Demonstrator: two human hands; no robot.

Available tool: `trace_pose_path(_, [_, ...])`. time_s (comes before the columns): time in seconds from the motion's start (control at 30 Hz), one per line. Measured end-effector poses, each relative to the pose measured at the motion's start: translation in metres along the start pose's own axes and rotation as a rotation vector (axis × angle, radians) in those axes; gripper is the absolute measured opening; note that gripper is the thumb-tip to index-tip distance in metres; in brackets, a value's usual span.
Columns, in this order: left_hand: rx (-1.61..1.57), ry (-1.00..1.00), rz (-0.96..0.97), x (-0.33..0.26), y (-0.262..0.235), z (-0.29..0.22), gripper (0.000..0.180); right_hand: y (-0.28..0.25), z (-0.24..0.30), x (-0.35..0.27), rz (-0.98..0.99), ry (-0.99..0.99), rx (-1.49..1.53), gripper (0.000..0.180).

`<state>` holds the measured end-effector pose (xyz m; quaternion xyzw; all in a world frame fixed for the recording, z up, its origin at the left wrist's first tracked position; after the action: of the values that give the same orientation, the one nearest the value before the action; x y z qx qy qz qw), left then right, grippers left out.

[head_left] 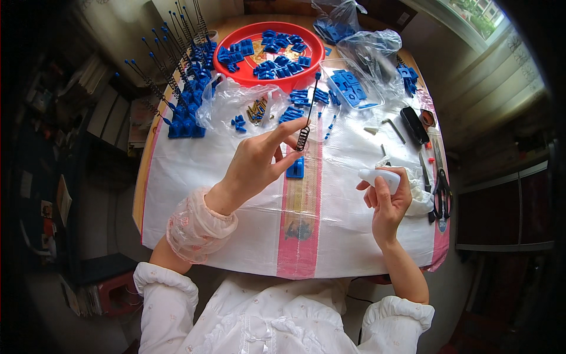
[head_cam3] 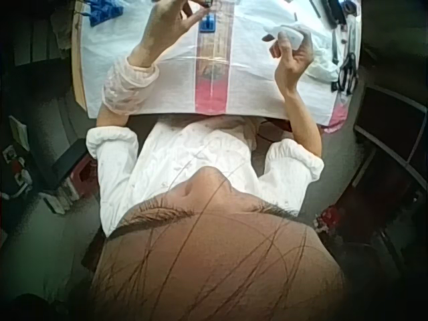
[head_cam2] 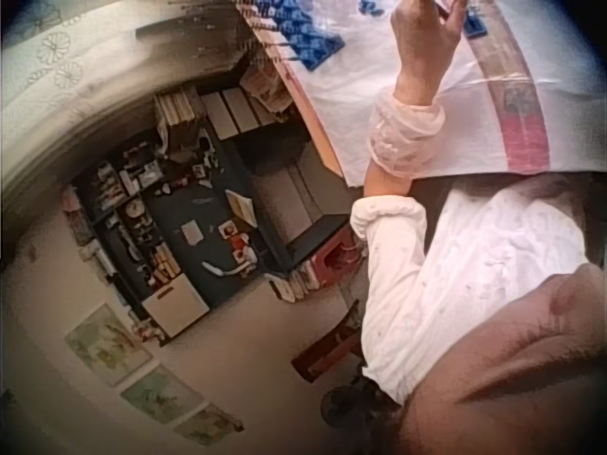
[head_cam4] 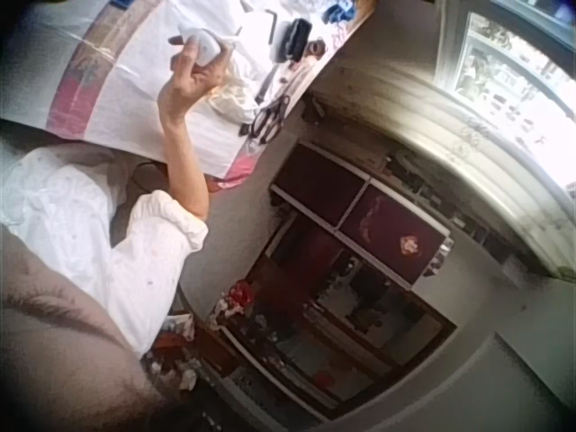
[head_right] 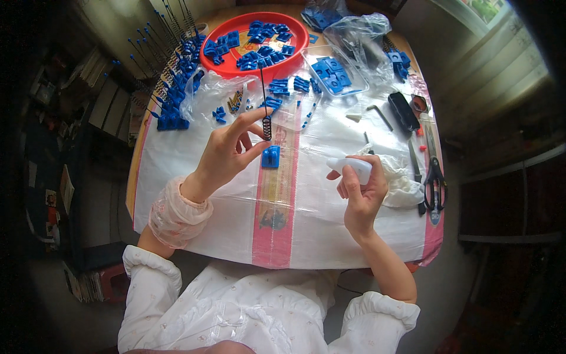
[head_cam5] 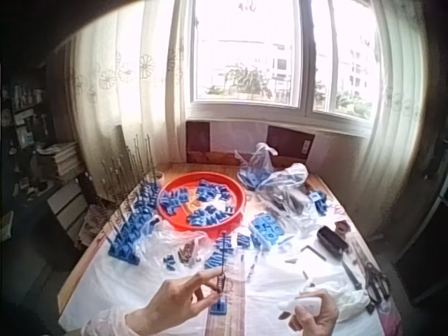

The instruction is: Assembling small electrical fixtures by inserting metal springs into blue plastic housings using tweezers.

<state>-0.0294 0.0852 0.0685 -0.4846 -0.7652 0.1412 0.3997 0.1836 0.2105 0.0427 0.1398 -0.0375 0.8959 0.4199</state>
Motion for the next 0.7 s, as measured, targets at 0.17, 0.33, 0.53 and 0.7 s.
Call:
trace_pose_path(0.17, [0.006, 0.000, 0.001, -0.0004, 0.0002, 0.0002, 0.065, -0.0002, -0.0004, 0.0000, -0.003, -0.003, 0.002, 0.008])
trace_pose_path(0.33, [0.000, -0.002, 0.003, -0.0001, 0.0003, 0.0011, 0.064, 0.0011, 0.0011, -0.0002, 0.002, -0.012, -0.013, 0.008])
trace_pose_path(0.53, [0.002, -0.004, 0.000, -0.0006, 0.0000, 0.0009, 0.064, 0.0018, 0.0007, -0.0002, 0.007, -0.004, -0.018, 0.008])
trace_pose_path(0.7, [0.004, 0.000, -0.004, -0.0003, -0.0003, 0.0003, 0.065, 0.0017, 0.0010, 0.0001, 0.006, -0.006, -0.024, 0.008])
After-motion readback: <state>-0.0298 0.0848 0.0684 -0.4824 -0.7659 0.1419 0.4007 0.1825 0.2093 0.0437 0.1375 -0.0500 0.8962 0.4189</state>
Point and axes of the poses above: each hand's wrist, its own x-axis towards the middle knuckle, its own y-axis out of the palm, z = x × y, the point moved 9 cm from there along x, towards the middle knuckle, and after that the axes turned 5 degrees about z, right-handed, at the moved point
